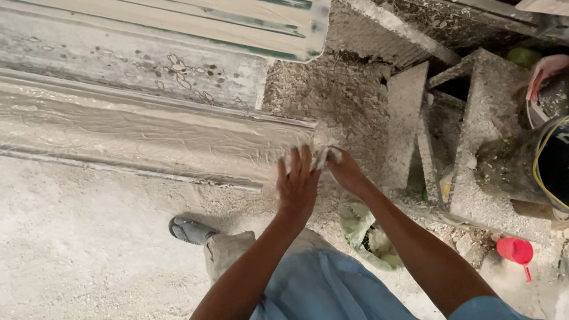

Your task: The person spreads a white fibrous material over a long rectangular mold, then scoops a white paste from a bucket and spreads it evenly over the fibers using a small trowel and hands. The person smooths the surface and continues to apply and level the paste along the mold.

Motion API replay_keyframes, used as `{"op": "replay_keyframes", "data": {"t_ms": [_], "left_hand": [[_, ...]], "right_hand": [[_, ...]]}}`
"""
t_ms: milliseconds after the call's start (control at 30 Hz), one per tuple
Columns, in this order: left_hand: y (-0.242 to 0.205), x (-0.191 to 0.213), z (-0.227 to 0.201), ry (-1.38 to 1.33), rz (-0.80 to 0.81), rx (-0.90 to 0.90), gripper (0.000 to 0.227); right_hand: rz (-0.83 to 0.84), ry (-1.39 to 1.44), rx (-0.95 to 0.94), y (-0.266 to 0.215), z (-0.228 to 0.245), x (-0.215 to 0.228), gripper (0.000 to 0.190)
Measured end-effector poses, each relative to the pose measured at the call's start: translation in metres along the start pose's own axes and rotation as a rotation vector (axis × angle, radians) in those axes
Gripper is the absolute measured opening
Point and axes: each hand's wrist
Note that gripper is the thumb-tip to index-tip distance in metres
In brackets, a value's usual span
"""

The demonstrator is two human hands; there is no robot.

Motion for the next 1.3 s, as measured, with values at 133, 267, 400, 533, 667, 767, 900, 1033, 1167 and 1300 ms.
{"op": "replay_keyframes", "data": {"t_ms": [133, 267, 400, 533, 667, 767, 900, 1033, 1167, 1300], "left_hand": [[0.028, -0.027, -0.023, -0.230, 0.212, 0.013, 0.030], [0.022, -0.039, -0.012, -0.404, 0.166, -0.049, 0.022], [0.001, -0.033, 0.022, -0.946, 0.101, 0.258, 0.010], [-0.005, -0.022, 0.043, -0.721, -0.060, 0.261, 0.007], [0.001, -0.015, 0.062, -0.543, 0.000, 0.323, 0.014], [-0.003, -0.011, 0.092, -0.476, 0.064, 0.576, 0.025], [-0.035, -0.002, 0.122, -0.236, -0.113, 0.583, 0.024], [-0.077, 0.017, 0.093, -0.317, 0.128, 0.078, 0.021], [-0.095, 0.031, 0.067, -0.289, 0.213, 0.146, 0.015], [-0.096, 0.040, 0.065, -0.301, 0.157, 0.253, 0.013]], "right_hand": [[0.057, 0.011, 0.071, -0.024, -0.012, 0.020, 0.040], [0.066, 0.149, 0.137, -0.052, -0.003, 0.049, 0.041], [-0.037, -0.154, -0.043, -0.065, 0.011, 0.046, 0.052], [-0.101, -0.486, 0.365, -0.058, 0.018, -0.007, 0.061], [-0.071, -0.772, 0.531, -0.036, 0.023, -0.053, 0.057], [0.018, -0.779, 0.410, -0.028, 0.023, -0.060, 0.061], [0.089, -0.884, 0.466, -0.026, 0.022, -0.043, 0.064], [0.194, -1.129, 0.503, -0.032, 0.029, -0.029, 0.089], [0.146, -1.220, 0.757, -0.036, 0.040, -0.032, 0.100], [0.206, -1.397, 0.813, -0.024, 0.051, -0.047, 0.094]]}}
Point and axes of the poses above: each hand's wrist, its own y-axis towards the middle knuckle, its own x-axis out of the back of the hand, z = x × y, and after that the axes turned 9 degrees about y, right-handed
